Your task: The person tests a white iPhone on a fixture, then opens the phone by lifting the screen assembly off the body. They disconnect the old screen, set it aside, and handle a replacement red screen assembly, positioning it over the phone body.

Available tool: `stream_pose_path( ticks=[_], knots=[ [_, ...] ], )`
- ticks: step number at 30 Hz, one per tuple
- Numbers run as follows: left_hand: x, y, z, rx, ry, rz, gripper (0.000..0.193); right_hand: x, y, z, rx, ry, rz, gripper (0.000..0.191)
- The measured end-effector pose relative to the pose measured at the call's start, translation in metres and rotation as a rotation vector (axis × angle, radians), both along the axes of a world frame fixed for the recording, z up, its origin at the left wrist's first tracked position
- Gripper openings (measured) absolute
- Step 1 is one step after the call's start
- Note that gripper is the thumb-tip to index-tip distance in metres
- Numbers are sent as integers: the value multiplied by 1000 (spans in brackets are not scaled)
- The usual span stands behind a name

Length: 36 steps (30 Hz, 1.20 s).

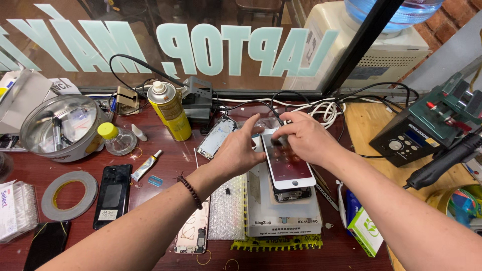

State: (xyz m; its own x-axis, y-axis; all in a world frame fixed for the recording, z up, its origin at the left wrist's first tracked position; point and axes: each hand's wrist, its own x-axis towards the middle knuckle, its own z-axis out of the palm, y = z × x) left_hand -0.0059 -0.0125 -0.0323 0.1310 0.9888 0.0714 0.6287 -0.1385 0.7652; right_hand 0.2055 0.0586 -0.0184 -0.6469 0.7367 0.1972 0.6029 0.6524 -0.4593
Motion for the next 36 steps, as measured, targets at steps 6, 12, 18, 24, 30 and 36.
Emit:
stream_pose_path(
  ticks=[6, 12, 18, 24, 30, 36],
  knots=[
    [-1, -2, 6, -54, 4, -11, 103, 30, 2, -1, 49, -11, -61, 41],
    [0, -2, 10, -63, 16, -18, 103, 51, -50, 25, 29, -19, -72, 40],
    [0, -2, 7, -30, 11, -19, 101, 42, -95, 44, 1, 27, -7, 36],
    [0, -1, 3, -13, 0, -6, 102, 9, -70, 31, -27, 22, 94, 33],
    [-2, -1, 1, -19, 11, 4, 103, -7, -2, 9, -18, -9, 15, 39],
    [-2, -1, 2, -9, 5, -12, 103, 5, 1, -6, -20, 1, -32, 43]
  ],
)
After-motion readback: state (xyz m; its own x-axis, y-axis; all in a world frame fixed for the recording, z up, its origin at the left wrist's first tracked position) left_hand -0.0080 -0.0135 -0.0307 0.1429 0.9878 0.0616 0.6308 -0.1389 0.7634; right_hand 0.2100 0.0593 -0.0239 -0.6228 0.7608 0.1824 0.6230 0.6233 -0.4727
